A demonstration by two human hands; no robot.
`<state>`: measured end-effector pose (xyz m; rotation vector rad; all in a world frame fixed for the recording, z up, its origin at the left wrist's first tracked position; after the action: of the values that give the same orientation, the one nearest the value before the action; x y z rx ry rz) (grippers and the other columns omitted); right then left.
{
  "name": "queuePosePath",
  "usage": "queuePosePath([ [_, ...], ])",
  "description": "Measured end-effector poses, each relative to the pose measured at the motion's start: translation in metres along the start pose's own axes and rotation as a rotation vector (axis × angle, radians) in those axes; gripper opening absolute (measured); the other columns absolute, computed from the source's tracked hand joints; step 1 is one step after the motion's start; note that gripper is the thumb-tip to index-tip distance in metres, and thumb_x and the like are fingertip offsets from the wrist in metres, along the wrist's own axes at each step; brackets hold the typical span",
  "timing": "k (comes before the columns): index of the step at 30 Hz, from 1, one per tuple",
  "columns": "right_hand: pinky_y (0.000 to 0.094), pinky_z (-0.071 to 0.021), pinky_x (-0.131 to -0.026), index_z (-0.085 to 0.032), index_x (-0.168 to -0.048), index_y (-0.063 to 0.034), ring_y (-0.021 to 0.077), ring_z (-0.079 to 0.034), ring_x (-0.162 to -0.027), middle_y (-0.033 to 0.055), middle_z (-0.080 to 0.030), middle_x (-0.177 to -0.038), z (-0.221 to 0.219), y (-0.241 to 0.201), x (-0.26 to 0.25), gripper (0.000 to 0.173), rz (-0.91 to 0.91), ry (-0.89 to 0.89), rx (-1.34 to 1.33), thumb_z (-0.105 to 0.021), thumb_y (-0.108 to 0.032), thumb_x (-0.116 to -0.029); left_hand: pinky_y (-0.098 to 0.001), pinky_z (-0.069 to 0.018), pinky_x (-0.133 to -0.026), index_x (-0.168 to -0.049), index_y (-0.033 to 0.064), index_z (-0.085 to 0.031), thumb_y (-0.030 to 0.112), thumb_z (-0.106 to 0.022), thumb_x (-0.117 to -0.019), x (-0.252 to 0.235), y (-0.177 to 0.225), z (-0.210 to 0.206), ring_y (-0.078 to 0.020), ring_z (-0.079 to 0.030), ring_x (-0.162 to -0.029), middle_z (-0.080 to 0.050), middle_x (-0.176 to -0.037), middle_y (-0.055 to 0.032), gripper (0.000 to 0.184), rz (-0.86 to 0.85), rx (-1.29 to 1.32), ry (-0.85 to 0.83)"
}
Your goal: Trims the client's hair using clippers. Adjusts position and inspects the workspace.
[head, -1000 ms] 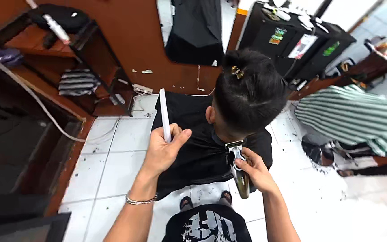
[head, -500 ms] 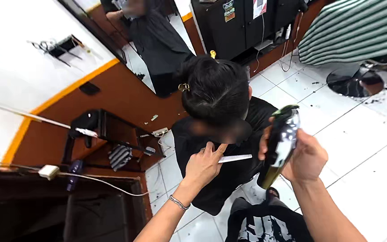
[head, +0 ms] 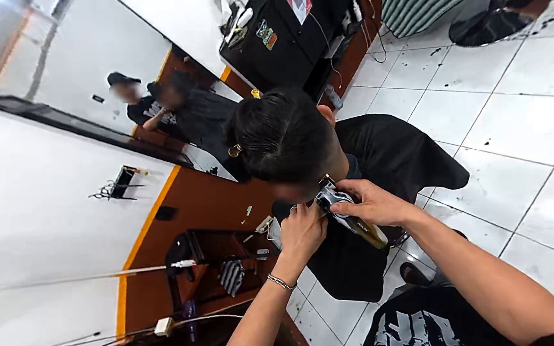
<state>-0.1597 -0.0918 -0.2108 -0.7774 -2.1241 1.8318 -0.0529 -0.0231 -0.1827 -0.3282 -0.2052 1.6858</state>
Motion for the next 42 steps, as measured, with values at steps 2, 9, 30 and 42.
queuePosePath([
  [2,0.0269,-0.0576,-0.072,-0.064,-0.121,0.0002,0.0101,-0.068,-0.078,0.0085,-0.070,-0.093,0.001,-0.010,0.001,0.033,0.060,0.052,0.018,-0.067,-0.023,-0.0980,-0.0538,-0.0537,-0.055,-0.106,0.0068,-0.074,0.032,-0.068,-0.0874,0.001,0.001,0.000,-0.0438,-0.071,-0.078,-0.069,-0.109,-0.0274,0.032,-0.022,-0.009,0.033],
  [9,0.0234,-0.0551,-0.070,-0.066,-0.110,-0.0010,0.0057,-0.065,-0.076,0.0039,-0.068,-0.087,0.003,-0.008,-0.007,0.028,0.069,-0.013,0.040,-0.068,-0.027,-0.0987,-0.0539,-0.0536,-0.056,-0.106,0.0047,-0.075,0.032,-0.067,-0.0890,0.001,0.001,-0.005,-0.0425,-0.072,-0.079,-0.070,-0.106,-0.0256,0.033,-0.042,-0.087,0.012],
  [30,0.0253,-0.0531,-0.069,-0.066,-0.107,0.0003,0.0078,-0.063,-0.074,0.0059,-0.066,-0.085,0.012,-0.019,-0.008,0.026,0.066,-0.056,0.089,-0.069,-0.024,-0.0986,-0.0521,-0.0524,-0.053,-0.112,0.0081,-0.075,0.030,-0.068,-0.0863,0.002,0.005,0.001,-0.0403,-0.072,-0.076,-0.071,-0.106,-0.0225,0.034,-0.069,-0.124,0.059],
  [42,0.0245,-0.0503,-0.064,-0.065,-0.101,-0.0004,0.0075,-0.060,-0.068,0.0047,-0.062,-0.078,0.017,-0.015,-0.008,0.028,0.020,-0.059,0.103,-0.069,-0.028,-0.0991,-0.0525,-0.0527,-0.054,-0.119,0.0086,-0.074,0.029,-0.069,-0.0859,0.001,0.005,0.002,-0.0414,-0.071,-0.077,-0.071,-0.106,-0.0240,0.040,-0.071,-0.129,0.039],
])
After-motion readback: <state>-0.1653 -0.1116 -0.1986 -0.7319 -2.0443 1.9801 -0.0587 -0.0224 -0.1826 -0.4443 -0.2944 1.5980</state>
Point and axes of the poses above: each hand's wrist, its own x-axis away from the middle knuckle, its own z-axis out of the back of the hand, y = z × x, the point moved 9 cm from there along -x, towards the middle knuckle
